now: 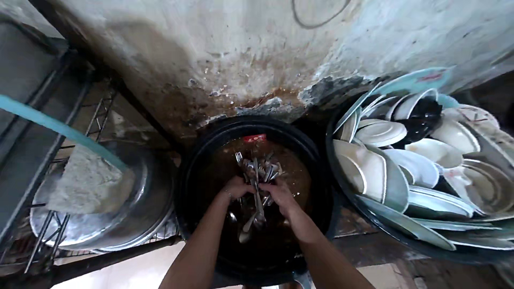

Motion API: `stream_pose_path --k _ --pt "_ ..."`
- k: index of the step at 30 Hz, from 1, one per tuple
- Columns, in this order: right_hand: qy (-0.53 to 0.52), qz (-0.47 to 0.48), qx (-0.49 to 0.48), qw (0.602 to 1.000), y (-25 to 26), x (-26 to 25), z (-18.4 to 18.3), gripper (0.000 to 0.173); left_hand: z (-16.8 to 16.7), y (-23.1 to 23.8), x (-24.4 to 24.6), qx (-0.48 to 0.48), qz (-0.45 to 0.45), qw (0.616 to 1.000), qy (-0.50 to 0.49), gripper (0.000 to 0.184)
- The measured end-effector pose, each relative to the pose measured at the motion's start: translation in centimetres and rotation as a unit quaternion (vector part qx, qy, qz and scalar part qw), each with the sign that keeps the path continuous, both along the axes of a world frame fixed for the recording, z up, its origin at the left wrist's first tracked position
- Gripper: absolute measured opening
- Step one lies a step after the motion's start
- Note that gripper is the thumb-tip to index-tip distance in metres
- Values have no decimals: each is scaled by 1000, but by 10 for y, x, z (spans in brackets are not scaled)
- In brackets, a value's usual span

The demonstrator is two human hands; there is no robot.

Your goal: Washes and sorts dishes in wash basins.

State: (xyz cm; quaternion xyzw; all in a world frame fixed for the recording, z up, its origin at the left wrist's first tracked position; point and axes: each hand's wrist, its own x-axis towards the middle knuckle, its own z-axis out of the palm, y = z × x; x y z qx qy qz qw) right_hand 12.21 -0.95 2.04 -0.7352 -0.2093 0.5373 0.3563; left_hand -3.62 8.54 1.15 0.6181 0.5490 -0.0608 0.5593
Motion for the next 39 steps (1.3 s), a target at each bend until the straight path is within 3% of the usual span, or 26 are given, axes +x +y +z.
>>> stream_pose_path --k 4,7,10,16,19,21,24,28,31,35,39 --pt "-89 48 -25 995 -6 -3 22 61 21 -11 -7 43 32 998 -23 38" --pt "-141 118 22 983 -18 -4 26 36 34 -10 -9 98 60 993 -12 30" --pt "-175 197 5 965 -26 -5 35 25 32 5 -12 149 33 988 33 23" --pt "-202 286 12 937 -46 15 17 33 34 39 5 193 9 975 113 38" --pt "-289 322 -33 901 -58 16 13 38 25 60 20 294 -38 948 119 50" --pt "-319 317 -71 890 -68 15 8 46 31 75 40 339 -67 932 104 59" --pt "-310 303 -111 894 -83 11 2 48 21 101 74 358 -103 927 52 48" --pt "-308 299 -126 894 -103 9 -1 46 -10 105 97 316 -150 925 149 59" --pt "-327 256 -107 903 -108 12 -2 44 -33 89 94 310 -138 922 188 54" --pt "-327 212 -90 917 -99 26 0 43 -24 72 74 260 -159 933 191 51" --pt "-379 160 -45 910 -64 55 7 45 -17 43 48 279 -236 912 187 33"
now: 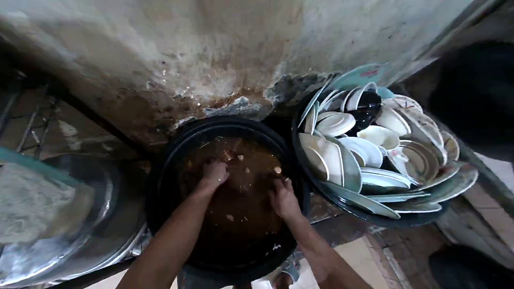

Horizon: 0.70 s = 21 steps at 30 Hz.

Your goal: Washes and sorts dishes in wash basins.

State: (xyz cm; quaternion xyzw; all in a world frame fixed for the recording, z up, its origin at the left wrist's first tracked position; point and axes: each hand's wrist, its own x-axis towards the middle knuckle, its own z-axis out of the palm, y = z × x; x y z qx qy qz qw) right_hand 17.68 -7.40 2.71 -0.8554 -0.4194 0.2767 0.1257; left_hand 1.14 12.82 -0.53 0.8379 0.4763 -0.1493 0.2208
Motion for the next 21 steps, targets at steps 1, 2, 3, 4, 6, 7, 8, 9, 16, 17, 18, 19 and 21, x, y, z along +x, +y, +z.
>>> stream_pose_path --k 1,2,3,4,6,7,8,9,16,17,18,19,21 --pt "-11 8 6 1000 15 8 2 48 0 -7 -6 2 -15 1000 -8 30" --pt "-24 26 3 999 31 16 1 51 1 -13 -13 5 -30 1000 -6 27" --pt "-35 48 -4 998 45 24 -3 54 0 -18 -19 9 -34 999 -7 26" --pt "-47 72 -15 996 58 31 -10 59 1 -21 -23 8 -24 1000 -14 27" --pt "-37 106 -73 991 74 42 -22 65 14 -18 -24 -11 23 999 -42 57" --pt "-26 117 -106 987 76 42 -29 63 22 -12 -22 -25 58 995 -72 76" --pt "-18 129 -135 982 76 41 -35 61 26 -4 -19 -25 90 990 -108 86" --pt "-16 137 -156 978 72 38 -41 63 26 6 -14 -20 112 983 -145 89" --pt "-2 160 -236 958 11 1 -32 45 -16 50 21 -81 181 969 -145 61" --pt "6 164 -237 958 3 -3 -29 41 -18 44 26 -82 180 972 -129 60" --pt "16 166 -241 956 -5 -8 -26 40 -20 34 29 -83 172 975 -118 60" --pt "26 173 -241 954 -12 -13 -22 39 -16 21 33 -78 152 979 -108 62" --pt "54 182 -213 958 -24 -23 -19 33 -6 -6 34 -66 104 986 -114 68"
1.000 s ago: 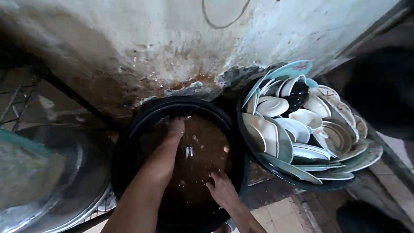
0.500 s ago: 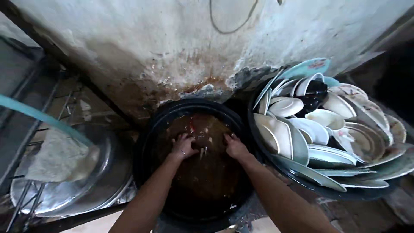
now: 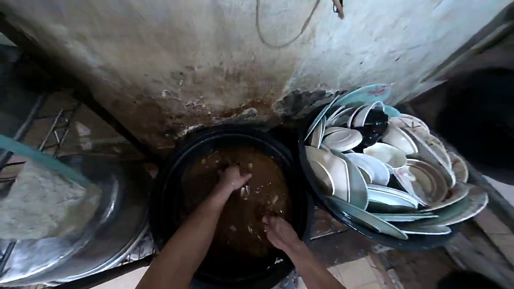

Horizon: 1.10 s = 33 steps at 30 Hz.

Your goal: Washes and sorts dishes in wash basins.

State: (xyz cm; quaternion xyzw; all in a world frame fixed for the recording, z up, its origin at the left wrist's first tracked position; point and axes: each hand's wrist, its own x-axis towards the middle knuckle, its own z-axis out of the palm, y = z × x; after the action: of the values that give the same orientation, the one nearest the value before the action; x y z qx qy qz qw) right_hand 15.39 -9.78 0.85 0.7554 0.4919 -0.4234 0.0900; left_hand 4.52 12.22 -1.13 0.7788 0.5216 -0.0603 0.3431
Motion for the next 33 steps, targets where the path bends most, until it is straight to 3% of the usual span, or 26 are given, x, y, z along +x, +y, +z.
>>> stream_pose_path --k 3,6,10,12,13,15,17,21,26,30,33 --pt "51 -16 60 997 -12 -12 3 29 16 -35 -15 31 -47 998 -18 83" --pt "91 -53 132 986 -15 -14 17 30 55 -58 -40 62 -23 996 -61 95" --pt "96 -59 154 982 -11 0 27 32 102 -48 -67 94 -5 990 -107 111" --pt "88 -61 151 983 -7 4 33 32 115 -33 -74 114 31 982 -145 93" --pt "78 -54 135 986 -7 4 35 33 117 -24 -74 136 63 975 -164 70" --pt "55 -49 104 992 -8 3 34 35 107 -1 -71 200 107 960 -166 29" --pt "40 -54 99 993 -14 2 28 34 89 27 -62 196 109 965 -136 31" --pt "28 -110 177 978 -34 -7 18 29 42 71 -44 134 81 987 -25 43" --pt "20 -138 202 969 -41 -9 20 33 -1 86 -2 55 56 997 12 45" --pt "19 -120 183 976 -44 -10 21 35 6 58 31 61 28 995 71 25" --pt "31 -124 209 970 -45 -9 17 35 20 46 38 73 -16 997 23 20"
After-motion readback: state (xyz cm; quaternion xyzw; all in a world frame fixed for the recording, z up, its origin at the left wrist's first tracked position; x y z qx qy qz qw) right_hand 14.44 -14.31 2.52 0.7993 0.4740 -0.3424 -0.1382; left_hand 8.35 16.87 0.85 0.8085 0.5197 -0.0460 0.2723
